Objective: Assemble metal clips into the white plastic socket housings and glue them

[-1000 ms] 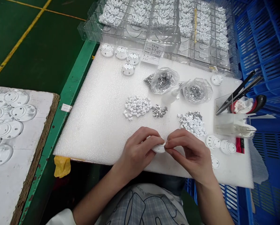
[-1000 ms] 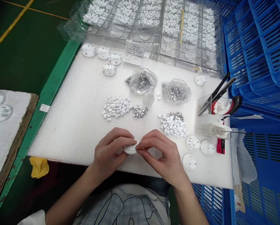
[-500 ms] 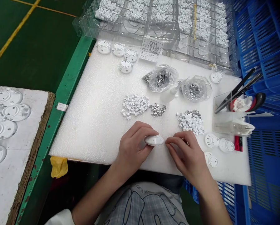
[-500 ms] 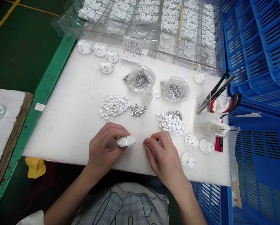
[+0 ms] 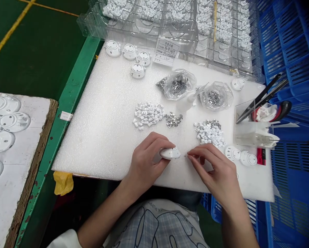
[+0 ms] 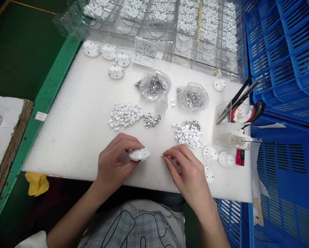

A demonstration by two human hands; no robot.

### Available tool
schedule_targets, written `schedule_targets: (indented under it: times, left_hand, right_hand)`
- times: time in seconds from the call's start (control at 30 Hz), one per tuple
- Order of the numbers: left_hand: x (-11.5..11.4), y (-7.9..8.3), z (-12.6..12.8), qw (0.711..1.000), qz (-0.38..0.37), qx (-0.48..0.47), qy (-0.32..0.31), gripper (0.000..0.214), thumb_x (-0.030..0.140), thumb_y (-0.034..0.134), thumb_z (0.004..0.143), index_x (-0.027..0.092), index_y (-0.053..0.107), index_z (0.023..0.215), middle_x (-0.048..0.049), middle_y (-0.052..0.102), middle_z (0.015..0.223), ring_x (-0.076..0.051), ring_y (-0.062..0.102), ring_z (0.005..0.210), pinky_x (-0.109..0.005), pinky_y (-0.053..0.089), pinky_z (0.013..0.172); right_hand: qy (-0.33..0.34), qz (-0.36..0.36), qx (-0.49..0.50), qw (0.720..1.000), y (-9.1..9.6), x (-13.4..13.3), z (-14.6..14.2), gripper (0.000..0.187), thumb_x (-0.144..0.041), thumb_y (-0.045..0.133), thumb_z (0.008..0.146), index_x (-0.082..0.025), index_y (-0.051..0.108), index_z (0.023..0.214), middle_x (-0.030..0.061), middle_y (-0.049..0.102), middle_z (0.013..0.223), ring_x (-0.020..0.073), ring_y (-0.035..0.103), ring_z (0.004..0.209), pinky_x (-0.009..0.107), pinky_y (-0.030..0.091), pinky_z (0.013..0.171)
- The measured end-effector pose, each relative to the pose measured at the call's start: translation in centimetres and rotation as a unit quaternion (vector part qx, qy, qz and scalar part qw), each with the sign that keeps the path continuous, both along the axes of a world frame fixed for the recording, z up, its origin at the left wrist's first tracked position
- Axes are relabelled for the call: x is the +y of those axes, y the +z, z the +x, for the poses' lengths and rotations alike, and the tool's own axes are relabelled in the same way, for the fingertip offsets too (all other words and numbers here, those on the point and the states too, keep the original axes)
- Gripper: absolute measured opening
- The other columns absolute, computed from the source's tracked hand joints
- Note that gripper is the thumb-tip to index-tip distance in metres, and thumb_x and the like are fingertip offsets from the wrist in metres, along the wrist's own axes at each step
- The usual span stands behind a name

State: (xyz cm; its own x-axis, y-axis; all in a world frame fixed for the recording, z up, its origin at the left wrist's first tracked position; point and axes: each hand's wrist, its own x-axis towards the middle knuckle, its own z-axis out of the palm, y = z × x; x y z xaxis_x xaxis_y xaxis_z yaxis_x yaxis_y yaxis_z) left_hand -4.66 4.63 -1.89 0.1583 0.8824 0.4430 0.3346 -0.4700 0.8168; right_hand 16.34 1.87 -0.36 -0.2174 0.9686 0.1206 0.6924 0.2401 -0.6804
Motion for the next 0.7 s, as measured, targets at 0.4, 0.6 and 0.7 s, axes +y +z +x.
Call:
schedule_targets:
  times: [0.4, 0.6, 0.7]
  left_hand:
    - [0.1, 0.2, 0.0, 1.0, -0.002, 0.002, -0.006, 0.021, 0.0, 0.07, 0.088, 0.018, 0.066, 0.097, -0.0021, 0.068, 0.092, -0.013, 0.064, 0.084, -0.023, 0.056, 0.074]
    - [0.0, 0.1, 0.1, 1.0, 0.003, -0.01, -0.011, 0.024, -0.003, 0.071, 0.085, 0.017, 0.066, 0.097, -0.0016, 0.067, 0.093, -0.012, 0.064, 0.086, -0.02, 0.055, 0.077]
    - [0.0, 0.1, 0.1, 1.0, 0.003, -0.008, -0.016, 0.023, -0.002, 0.071, 0.086, 0.018, 0.066, 0.097, -0.0015, 0.066, 0.093, -0.012, 0.064, 0.086, -0.02, 0.055, 0.077]
  right_hand:
    - [-0.024, -0.009, -0.024, 0.999, -0.3, -0.3, -0.8, 0.003, -0.02, 0.065, 0.096, -0.023, 0.067, 0.096, 0.0013, 0.062, 0.089, 0.012, 0.06, 0.074, 0.025, 0.047, 0.059]
    - [-0.046, -0.034, 0.003, 0.998, 0.0, -0.1, -0.5, 0.007, -0.025, 0.064, 0.098, -0.023, 0.069, 0.094, 0.0007, 0.063, 0.091, 0.0093, 0.056, 0.066, 0.022, 0.048, 0.056]
    - [-0.041, -0.028, -0.002, 0.999, -0.1, -0.1, -0.6, 0.005, -0.023, 0.065, 0.097, -0.023, 0.069, 0.095, 0.0003, 0.063, 0.09, 0.0093, 0.056, 0.068, 0.021, 0.047, 0.056]
